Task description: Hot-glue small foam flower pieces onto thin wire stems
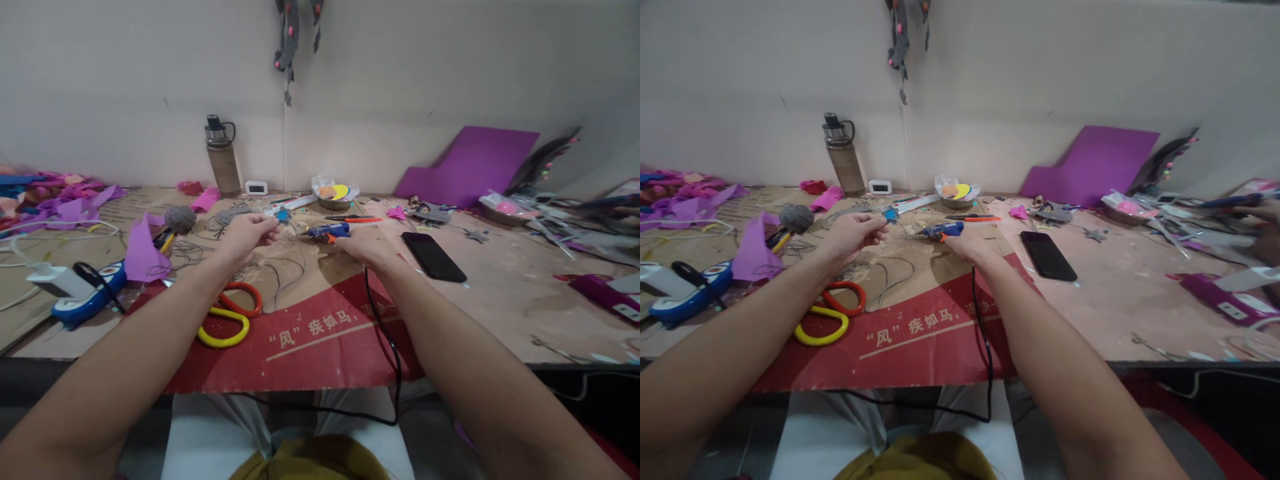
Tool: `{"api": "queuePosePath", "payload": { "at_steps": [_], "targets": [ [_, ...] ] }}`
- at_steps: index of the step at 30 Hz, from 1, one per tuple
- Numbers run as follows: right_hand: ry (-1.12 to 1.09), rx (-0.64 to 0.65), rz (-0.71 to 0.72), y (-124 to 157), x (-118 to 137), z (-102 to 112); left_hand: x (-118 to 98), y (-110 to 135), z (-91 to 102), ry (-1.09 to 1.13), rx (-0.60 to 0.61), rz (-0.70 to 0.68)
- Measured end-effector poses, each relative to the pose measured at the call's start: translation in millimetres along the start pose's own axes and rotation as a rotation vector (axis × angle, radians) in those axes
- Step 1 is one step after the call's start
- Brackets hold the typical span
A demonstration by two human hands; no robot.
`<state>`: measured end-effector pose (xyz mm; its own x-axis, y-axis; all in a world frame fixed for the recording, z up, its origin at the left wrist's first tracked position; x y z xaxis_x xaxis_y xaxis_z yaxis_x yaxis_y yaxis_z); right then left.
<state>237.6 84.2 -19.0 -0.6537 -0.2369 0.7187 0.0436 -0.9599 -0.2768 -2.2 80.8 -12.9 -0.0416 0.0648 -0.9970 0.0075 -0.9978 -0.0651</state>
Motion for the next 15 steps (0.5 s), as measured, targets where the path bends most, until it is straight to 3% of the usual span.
{"api": "queuePosePath", "payload": {
  "at_steps": [3, 7, 11, 15],
  "targets": [
    [-0.008, 0.004, -0.119, 4, 6, 9, -4, 1, 0.5, 0.001, -0.026, -0.047],
    [-0.335, -0.253, -0.115, 3, 8, 22, -4, -1, 1.1, 0.005, -0.031, -0.046],
    [-0.847, -0.23, -0.077, 6, 18, -1, 0, 0, -2.1, -0.025, 0.0, -0.046],
    [-0.96, -0.19, -0.122, 15, 29, -29, 1, 6, -13.6, -0.053, 0.093, -0.088]
  ]
}}
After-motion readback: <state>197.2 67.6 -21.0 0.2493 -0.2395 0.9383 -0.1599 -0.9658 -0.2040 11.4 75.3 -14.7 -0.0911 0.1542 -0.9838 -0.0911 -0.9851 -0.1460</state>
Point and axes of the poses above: each hand's wrist, its own y-axis away from the middle knuckle, its own z-axis out of the back of the hand, x = y × z, the point moved 6 cm from there along -y, towards the middle knuckle, and after that the axes turned 3 degrees about -y, right-handed, at the moved point
